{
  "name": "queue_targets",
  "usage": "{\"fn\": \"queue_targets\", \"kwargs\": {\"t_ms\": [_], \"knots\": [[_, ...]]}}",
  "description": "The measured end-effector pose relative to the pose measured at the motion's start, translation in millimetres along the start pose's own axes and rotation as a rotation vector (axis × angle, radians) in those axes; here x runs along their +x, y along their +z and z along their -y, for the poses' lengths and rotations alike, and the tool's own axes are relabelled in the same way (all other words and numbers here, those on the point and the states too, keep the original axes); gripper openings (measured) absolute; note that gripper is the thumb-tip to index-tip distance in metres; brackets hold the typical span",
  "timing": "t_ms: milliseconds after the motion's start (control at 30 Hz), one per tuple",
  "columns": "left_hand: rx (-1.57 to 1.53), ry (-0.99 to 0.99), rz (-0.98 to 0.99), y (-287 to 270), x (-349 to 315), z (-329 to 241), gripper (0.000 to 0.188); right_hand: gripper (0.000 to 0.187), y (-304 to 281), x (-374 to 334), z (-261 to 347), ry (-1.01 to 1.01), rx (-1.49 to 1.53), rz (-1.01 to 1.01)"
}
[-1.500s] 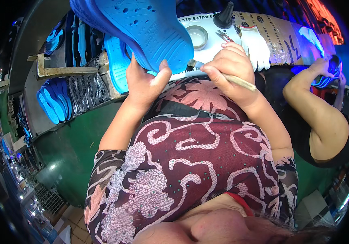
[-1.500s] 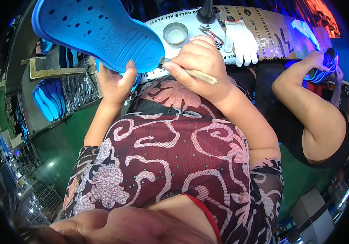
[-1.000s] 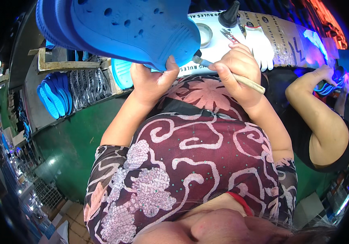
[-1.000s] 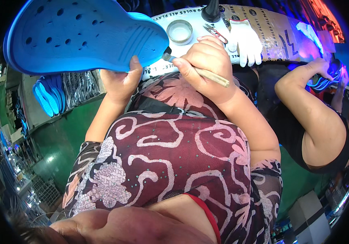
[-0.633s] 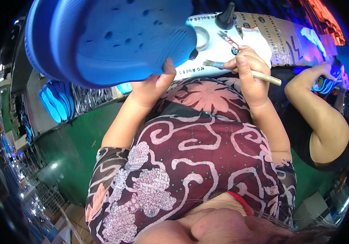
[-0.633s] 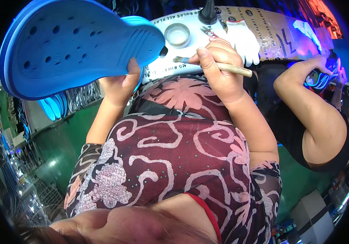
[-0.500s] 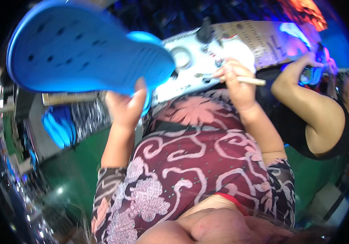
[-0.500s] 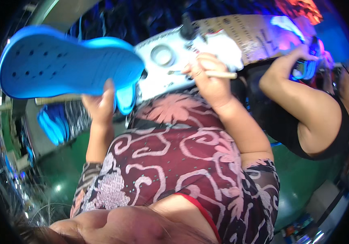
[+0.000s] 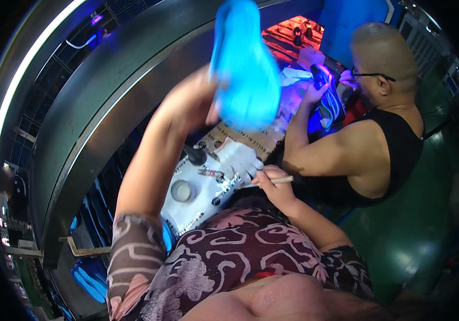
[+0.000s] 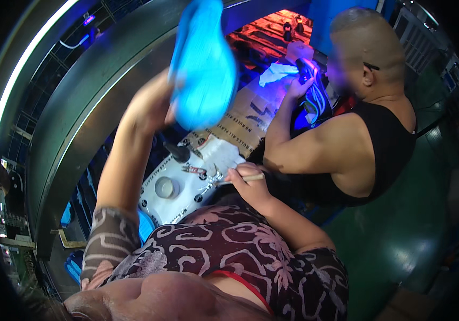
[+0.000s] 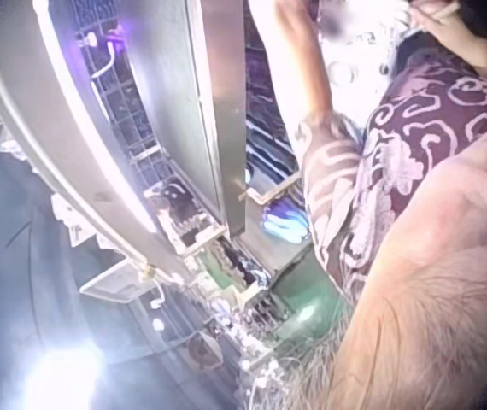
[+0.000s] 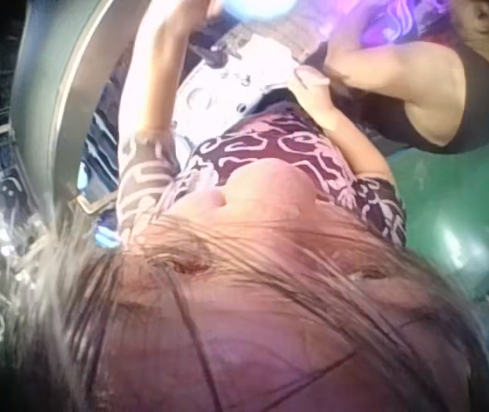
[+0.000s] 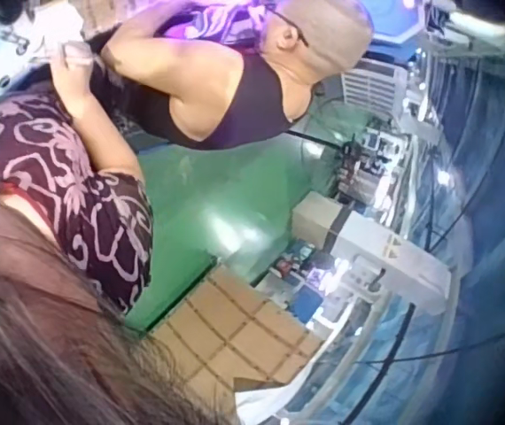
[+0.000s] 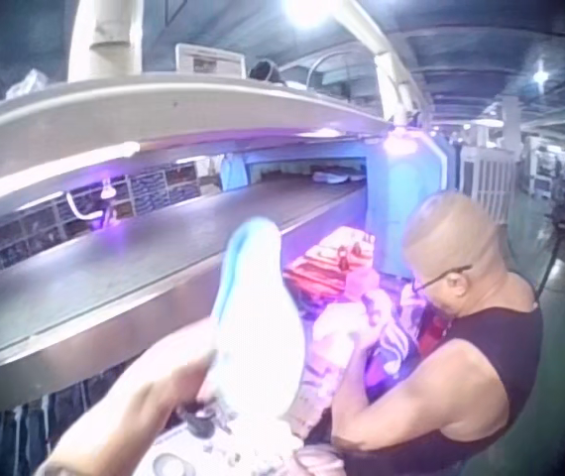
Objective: The person applies adhesive to shoe soles using a brush, dipping the brush into a small container and coating each sole before placing it onto an overhead conveyor.
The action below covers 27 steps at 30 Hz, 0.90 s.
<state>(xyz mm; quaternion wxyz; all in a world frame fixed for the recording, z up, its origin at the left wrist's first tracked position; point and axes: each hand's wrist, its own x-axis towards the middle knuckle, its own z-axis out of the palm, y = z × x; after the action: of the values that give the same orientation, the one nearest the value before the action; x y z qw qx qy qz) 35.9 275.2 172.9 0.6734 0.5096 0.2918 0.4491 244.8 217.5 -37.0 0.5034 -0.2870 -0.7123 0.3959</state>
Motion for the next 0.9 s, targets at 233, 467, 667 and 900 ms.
{"fn": "queue_targets", "kwargs": {"t_ms": [233, 467, 667, 900], "knots": [[-0.282, 0.307, -0.380, -78, 172, -44, 0.027, 0.025, -7, -5, -9, 0.090, -0.037, 0.024], [0.429, 0.050, -0.599, -72, -99, 85, 0.050, 0.029, 25, -7, -19, 0.051, 0.089, 0.057], [0.929, -0.422, -1.384, -85, -371, 167, 0.047, 0.034, 45, 4, -5, 0.410, 0.273, 0.206], [1.276, -0.968, -1.292, -51, -379, 227, 0.056, 0.037, 91, 33, 20, 0.446, 0.219, 0.375]]}}
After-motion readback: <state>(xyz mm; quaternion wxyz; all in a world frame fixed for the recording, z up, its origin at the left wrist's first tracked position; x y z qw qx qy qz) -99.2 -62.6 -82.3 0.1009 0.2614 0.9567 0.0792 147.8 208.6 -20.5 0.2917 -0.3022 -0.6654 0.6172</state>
